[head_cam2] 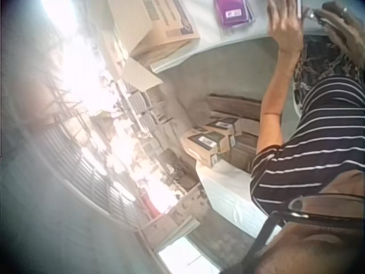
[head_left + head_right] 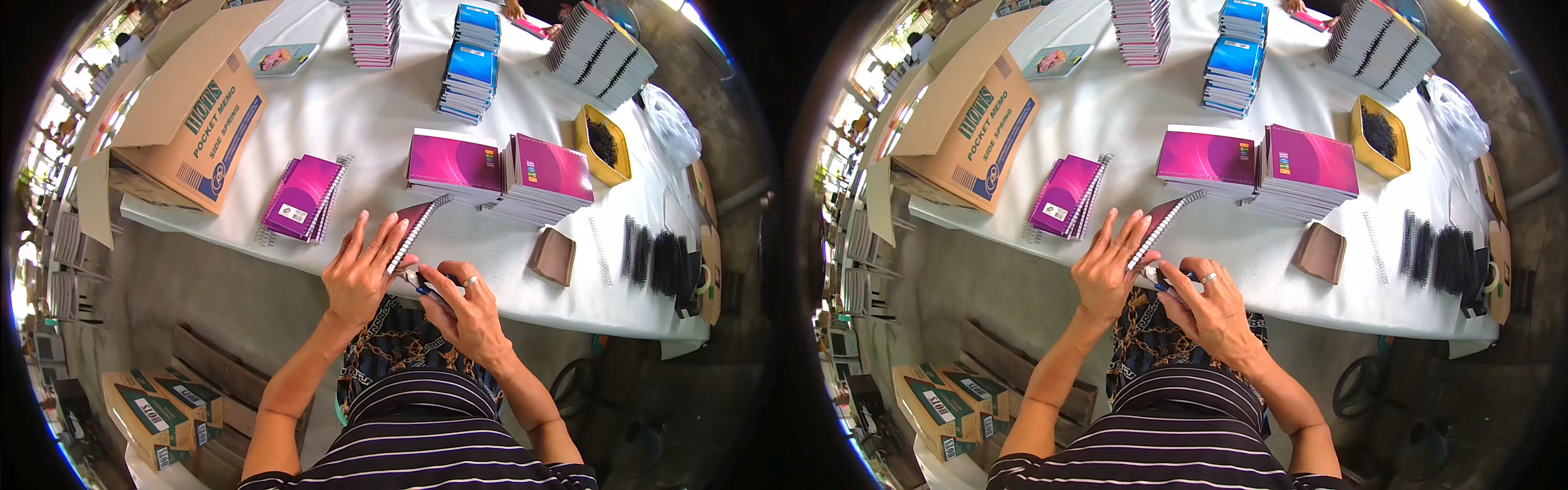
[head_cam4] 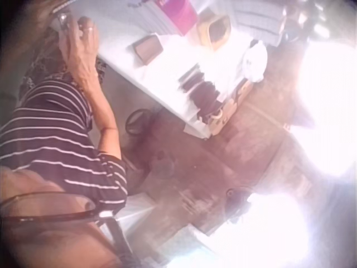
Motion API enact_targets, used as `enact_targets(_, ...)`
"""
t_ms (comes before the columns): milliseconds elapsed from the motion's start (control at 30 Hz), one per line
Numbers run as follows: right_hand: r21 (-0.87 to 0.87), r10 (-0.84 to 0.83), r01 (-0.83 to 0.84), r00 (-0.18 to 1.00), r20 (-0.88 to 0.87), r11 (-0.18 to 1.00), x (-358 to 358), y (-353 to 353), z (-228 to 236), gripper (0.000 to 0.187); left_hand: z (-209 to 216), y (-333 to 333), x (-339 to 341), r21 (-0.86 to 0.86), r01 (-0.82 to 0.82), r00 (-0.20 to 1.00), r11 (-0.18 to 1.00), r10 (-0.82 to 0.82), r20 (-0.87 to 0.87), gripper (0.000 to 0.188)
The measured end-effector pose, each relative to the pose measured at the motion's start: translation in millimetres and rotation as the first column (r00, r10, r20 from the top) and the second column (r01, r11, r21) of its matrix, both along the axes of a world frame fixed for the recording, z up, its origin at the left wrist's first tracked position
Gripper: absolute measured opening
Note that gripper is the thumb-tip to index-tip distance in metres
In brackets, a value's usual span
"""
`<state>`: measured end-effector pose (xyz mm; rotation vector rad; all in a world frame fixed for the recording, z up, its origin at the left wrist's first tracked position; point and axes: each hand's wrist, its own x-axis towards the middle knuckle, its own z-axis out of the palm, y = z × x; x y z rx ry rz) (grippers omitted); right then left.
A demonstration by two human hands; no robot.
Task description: The person binds spiral notebooks by hand by inserting a plastic spiral through the punched holes of the notebook pages and cover, then using a pair of pliers to cut and crimp the end of the spiral coil.
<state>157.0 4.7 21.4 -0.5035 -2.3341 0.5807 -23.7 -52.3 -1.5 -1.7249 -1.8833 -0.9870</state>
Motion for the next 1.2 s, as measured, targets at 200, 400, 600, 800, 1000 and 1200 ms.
enact_targets(200,-0.537,0.172,-0.12,0.984,0.048,0.835,0,6,-1,0.032,0,-1,-3,-0.002,-0.005,0.999,1.0,0.005,-0.037,0.047)
enact_targets(400,-0.621,0.313,-0.21,0.948,0.06,0.755,4,36,28,0.029,8,-9,-7,-0.073,0.009,1.0,0.997,-0.01,-0.018,0.048)
enact_targets(600,-0.401,-0.082,0.091,0.996,0.041,0.911,-1,60,-3,0.036,7,-28,-62,0.202,0.479,0.565,0.854,-0.476,0.674,0.066)
enact_targets(800,-0.525,0.321,-0.455,0.888,-0.33,0.72,-75,39,-10,0.052,-6,-17,-152,0.382,0.608,0.157,0.696,-0.577,0.801,0.089)
enact_targets(1000,0.227,0.196,-0.153,0.964,-0.179,0.962,-179,13,-6,0.043,24,1,-230,-0.06,0.377,0.179,0.924,-0.01,0.984,0.079)
enact_targets(1200,-0.249,-0.011,-0.043,0.978,-0.21,0.967,-185,40,-71,0.035,-21,-3,-234,-0.108,0.473,0.194,0.874,0.015,0.981,0.077)
